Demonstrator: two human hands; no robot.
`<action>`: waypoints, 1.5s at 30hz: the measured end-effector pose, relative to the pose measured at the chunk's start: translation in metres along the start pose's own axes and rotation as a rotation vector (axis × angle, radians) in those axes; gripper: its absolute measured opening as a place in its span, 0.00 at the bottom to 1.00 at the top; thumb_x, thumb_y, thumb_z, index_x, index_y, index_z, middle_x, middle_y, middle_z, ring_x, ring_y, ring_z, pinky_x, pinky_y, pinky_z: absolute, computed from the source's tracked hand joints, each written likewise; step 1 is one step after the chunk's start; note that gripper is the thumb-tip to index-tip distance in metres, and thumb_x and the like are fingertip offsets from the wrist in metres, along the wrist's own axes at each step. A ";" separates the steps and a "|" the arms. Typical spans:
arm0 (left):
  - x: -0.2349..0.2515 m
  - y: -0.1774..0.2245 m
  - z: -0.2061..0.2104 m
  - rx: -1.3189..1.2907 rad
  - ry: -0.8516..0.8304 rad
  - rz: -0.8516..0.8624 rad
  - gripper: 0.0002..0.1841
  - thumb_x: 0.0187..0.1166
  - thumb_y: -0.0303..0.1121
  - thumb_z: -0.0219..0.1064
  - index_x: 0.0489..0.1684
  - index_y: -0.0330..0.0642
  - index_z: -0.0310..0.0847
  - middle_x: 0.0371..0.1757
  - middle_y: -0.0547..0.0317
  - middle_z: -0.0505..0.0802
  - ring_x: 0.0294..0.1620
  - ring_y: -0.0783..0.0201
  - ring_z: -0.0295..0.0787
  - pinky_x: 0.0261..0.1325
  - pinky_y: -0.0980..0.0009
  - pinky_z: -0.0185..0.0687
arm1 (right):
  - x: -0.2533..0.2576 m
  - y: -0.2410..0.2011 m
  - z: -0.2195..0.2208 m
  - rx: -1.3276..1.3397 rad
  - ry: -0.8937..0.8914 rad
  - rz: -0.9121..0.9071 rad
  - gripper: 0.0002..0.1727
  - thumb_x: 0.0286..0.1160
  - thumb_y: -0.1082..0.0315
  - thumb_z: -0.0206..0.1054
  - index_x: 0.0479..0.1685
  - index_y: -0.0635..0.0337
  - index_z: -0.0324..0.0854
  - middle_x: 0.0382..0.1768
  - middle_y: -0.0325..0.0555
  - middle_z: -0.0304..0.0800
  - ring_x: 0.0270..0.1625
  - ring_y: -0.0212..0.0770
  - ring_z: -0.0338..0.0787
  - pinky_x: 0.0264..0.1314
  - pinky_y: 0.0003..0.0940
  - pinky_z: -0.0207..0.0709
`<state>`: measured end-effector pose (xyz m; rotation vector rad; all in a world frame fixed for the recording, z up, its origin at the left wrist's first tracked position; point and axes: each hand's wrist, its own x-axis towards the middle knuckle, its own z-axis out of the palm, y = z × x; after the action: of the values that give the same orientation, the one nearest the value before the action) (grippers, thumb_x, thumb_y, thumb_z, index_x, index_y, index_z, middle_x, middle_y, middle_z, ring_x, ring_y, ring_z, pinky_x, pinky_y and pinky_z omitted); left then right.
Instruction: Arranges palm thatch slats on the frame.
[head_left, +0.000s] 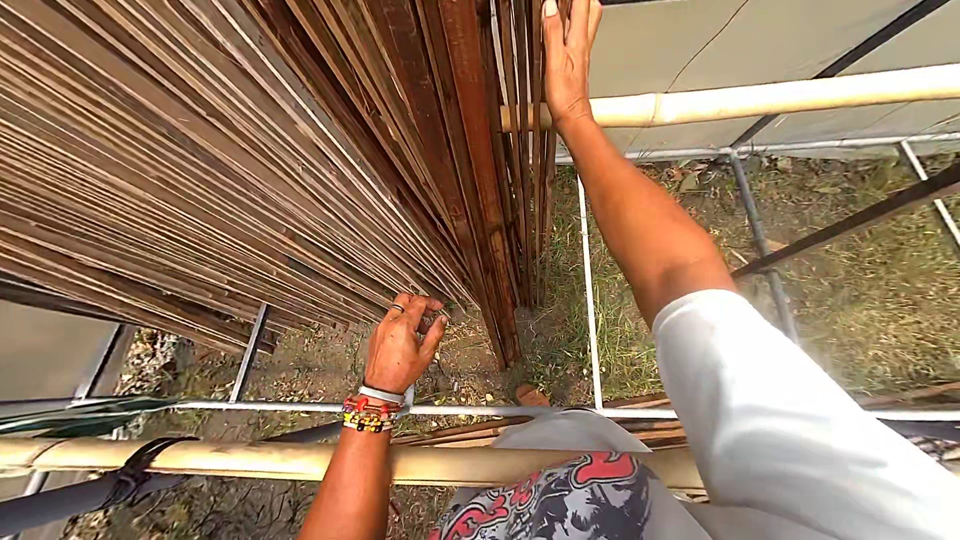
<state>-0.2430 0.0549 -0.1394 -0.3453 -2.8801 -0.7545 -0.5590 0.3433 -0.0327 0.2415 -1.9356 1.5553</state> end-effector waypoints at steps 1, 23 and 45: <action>-0.001 -0.002 0.001 0.002 -0.013 -0.008 0.19 0.84 0.48 0.62 0.55 0.44 0.89 0.50 0.49 0.90 0.35 0.58 0.89 0.40 0.56 0.87 | -0.001 0.005 -0.001 0.035 0.026 -0.009 0.28 0.83 0.63 0.54 0.79 0.71 0.70 0.77 0.70 0.66 0.82 0.59 0.66 0.87 0.45 0.59; 0.044 0.036 -0.053 -0.062 0.297 0.272 0.16 0.82 0.46 0.64 0.52 0.48 0.91 0.55 0.58 0.90 0.43 0.73 0.90 0.46 0.76 0.90 | 0.008 0.017 -0.013 -0.060 0.193 -0.009 0.27 0.87 0.63 0.57 0.85 0.54 0.73 0.74 0.66 0.73 0.75 0.62 0.74 0.77 0.53 0.71; 0.326 0.261 -0.132 0.180 0.477 0.003 0.20 0.82 0.37 0.69 0.66 0.37 0.74 0.50 0.44 0.93 0.53 0.45 0.92 0.57 0.44 0.84 | -0.019 0.013 0.001 -0.027 0.011 -0.045 0.53 0.78 0.40 0.60 0.96 0.63 0.41 0.94 0.65 0.42 0.94 0.65 0.48 0.92 0.64 0.46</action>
<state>-0.4796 0.2707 0.1601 -0.1244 -2.4679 -0.4882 -0.5511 0.3415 -0.0547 0.2628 -1.9278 1.4977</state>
